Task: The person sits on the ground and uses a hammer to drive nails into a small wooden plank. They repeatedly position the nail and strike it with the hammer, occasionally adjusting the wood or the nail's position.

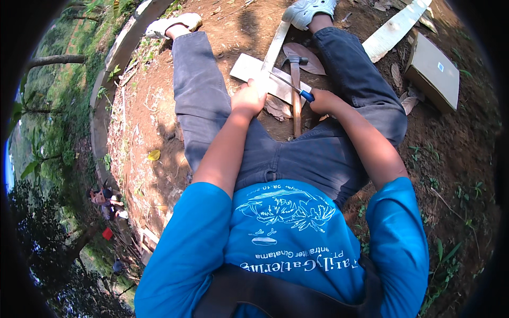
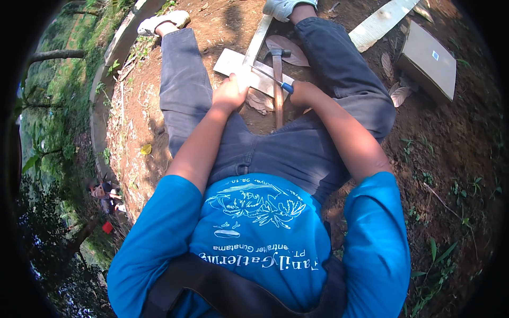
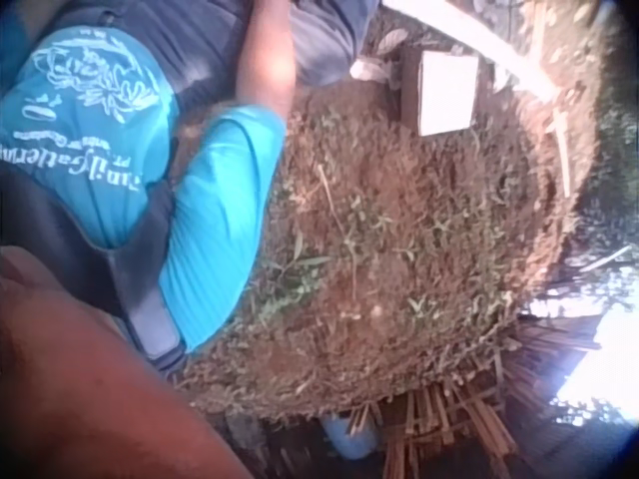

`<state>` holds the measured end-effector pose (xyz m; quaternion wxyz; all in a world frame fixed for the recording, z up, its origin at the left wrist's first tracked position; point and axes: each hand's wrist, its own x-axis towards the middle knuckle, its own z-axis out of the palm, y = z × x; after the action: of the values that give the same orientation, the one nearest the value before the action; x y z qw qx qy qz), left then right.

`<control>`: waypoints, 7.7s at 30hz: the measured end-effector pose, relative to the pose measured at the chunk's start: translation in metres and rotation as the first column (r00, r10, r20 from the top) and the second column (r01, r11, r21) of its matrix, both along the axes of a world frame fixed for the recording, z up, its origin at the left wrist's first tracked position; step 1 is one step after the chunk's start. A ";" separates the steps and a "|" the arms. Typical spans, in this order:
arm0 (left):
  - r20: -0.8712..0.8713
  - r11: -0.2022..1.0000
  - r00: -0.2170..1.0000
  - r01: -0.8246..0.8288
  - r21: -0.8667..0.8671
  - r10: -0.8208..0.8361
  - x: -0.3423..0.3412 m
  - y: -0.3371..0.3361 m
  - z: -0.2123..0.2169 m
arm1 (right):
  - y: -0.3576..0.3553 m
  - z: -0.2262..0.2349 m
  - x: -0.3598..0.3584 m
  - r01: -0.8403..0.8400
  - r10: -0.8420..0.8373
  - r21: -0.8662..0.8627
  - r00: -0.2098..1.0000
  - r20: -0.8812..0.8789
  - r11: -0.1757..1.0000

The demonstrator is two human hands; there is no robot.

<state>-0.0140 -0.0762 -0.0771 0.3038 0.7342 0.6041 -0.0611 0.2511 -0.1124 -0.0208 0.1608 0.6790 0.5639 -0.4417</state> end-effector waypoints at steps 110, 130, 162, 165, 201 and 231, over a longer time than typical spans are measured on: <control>0.628 0.854 0.726 -0.112 0.508 -0.279 0.034 0.035 0.087 | -0.082 0.239 -0.064 0.651 0.003 0.572 0.658 -0.753 0.499; 0.522 0.905 0.833 -0.063 0.422 -0.185 0.041 0.036 0.100 | -0.076 0.201 -0.061 0.746 -0.153 0.384 0.539 -0.828 0.544; 0.517 0.890 0.828 -0.050 0.453 -0.216 0.041 0.042 0.091 | -0.032 0.139 -0.057 0.528 -0.070 0.714 0.823 -0.563 0.460; 0.461 0.904 0.863 -0.012 0.427 -0.206 0.034 0.045 0.092 | -0.029 0.175 -0.058 0.572 -0.149 0.558 0.766 -0.625 0.601; 0.504 0.884 0.844 -0.084 0.460 -0.183 0.029 0.041 0.087 | -0.049 0.324 -0.054 0.881 0.405 0.459 0.382 -0.831 0.111; 0.559 0.875 0.796 -0.081 0.478 -0.232 0.049 0.038 0.085 | -0.024 0.157 -0.051 0.411 0.031 0.892 0.905 -0.423 0.187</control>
<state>0.0352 -0.0379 0.0077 0.2857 0.7909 0.4412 0.3132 0.2003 -0.1368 0.1365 -0.4595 0.6029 0.6412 -0.1191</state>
